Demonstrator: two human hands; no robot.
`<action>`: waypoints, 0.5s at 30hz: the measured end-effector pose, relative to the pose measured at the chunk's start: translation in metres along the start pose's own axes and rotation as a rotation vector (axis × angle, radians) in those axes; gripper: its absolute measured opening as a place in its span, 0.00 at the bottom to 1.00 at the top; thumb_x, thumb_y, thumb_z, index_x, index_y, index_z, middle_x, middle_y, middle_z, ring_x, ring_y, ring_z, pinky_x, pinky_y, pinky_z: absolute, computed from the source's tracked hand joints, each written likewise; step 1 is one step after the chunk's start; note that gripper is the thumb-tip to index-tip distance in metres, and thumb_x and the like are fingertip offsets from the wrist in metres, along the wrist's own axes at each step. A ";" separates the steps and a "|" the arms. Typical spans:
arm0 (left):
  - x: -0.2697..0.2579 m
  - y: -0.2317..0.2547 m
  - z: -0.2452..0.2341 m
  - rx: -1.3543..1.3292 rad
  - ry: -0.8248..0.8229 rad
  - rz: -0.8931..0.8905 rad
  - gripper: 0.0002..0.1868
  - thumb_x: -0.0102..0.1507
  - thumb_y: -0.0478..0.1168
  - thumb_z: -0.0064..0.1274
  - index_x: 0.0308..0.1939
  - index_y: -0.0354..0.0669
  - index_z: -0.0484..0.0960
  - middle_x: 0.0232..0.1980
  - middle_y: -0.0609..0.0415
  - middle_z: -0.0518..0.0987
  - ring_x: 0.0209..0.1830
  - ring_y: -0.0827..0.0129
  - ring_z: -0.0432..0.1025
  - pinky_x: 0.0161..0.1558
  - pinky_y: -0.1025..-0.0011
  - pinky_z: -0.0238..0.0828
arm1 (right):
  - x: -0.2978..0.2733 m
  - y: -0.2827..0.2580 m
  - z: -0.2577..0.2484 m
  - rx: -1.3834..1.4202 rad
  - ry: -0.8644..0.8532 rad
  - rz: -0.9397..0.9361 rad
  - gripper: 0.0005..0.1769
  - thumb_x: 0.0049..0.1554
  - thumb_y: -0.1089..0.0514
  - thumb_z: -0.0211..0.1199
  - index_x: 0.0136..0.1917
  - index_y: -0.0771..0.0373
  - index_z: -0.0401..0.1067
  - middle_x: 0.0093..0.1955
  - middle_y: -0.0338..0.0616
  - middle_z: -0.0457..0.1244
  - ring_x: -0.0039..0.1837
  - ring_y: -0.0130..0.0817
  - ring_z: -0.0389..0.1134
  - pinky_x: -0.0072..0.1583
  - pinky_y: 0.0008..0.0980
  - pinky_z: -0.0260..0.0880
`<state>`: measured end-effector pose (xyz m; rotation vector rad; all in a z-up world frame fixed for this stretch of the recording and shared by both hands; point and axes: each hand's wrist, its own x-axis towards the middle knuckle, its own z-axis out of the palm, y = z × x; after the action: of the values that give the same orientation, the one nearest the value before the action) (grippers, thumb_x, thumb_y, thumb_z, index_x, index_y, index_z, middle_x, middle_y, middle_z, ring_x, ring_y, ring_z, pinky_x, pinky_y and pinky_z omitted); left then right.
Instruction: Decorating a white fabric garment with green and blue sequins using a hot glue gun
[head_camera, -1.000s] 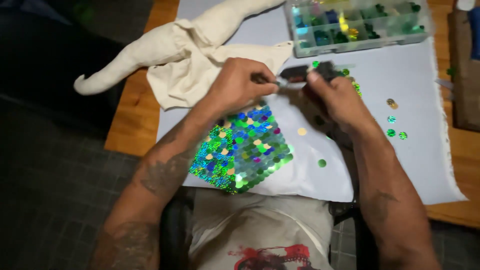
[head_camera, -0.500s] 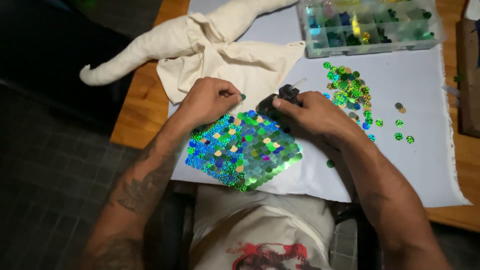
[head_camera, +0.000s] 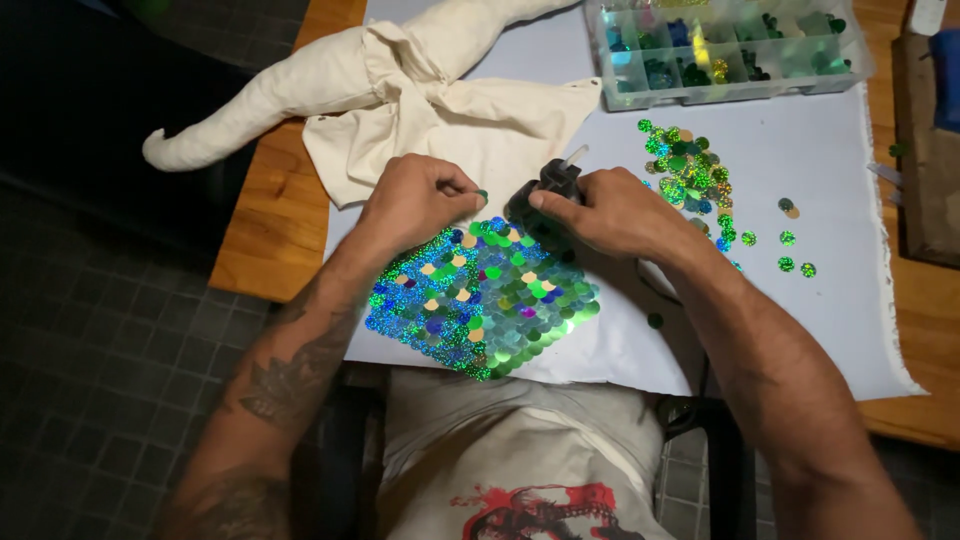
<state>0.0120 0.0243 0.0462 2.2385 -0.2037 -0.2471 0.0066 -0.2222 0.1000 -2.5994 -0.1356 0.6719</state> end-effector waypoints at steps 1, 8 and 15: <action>0.000 0.001 0.001 0.036 0.007 0.000 0.07 0.57 0.41 0.64 0.39 0.51 0.91 0.33 0.53 0.86 0.39 0.59 0.81 0.42 0.61 0.76 | 0.000 -0.001 0.000 -0.018 -0.001 -0.007 0.42 0.60 0.24 0.53 0.38 0.67 0.78 0.37 0.64 0.67 0.49 0.60 0.73 0.51 0.50 0.70; 0.003 0.002 0.002 0.035 0.009 0.003 0.07 0.58 0.40 0.62 0.39 0.51 0.91 0.31 0.56 0.86 0.36 0.63 0.80 0.42 0.64 0.76 | 0.007 -0.001 0.004 -0.095 0.001 -0.022 0.43 0.60 0.23 0.50 0.39 0.66 0.78 0.38 0.65 0.68 0.50 0.62 0.73 0.51 0.50 0.71; 0.006 0.003 0.004 0.024 -0.017 0.028 0.05 0.59 0.38 0.63 0.38 0.45 0.91 0.28 0.51 0.85 0.32 0.62 0.79 0.40 0.65 0.75 | 0.005 0.002 0.006 -0.067 0.023 -0.006 0.42 0.60 0.23 0.51 0.41 0.65 0.79 0.40 0.64 0.69 0.53 0.62 0.73 0.53 0.50 0.71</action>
<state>0.0169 0.0176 0.0457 2.2563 -0.2481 -0.2503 0.0077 -0.2210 0.0919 -2.6689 -0.1610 0.6461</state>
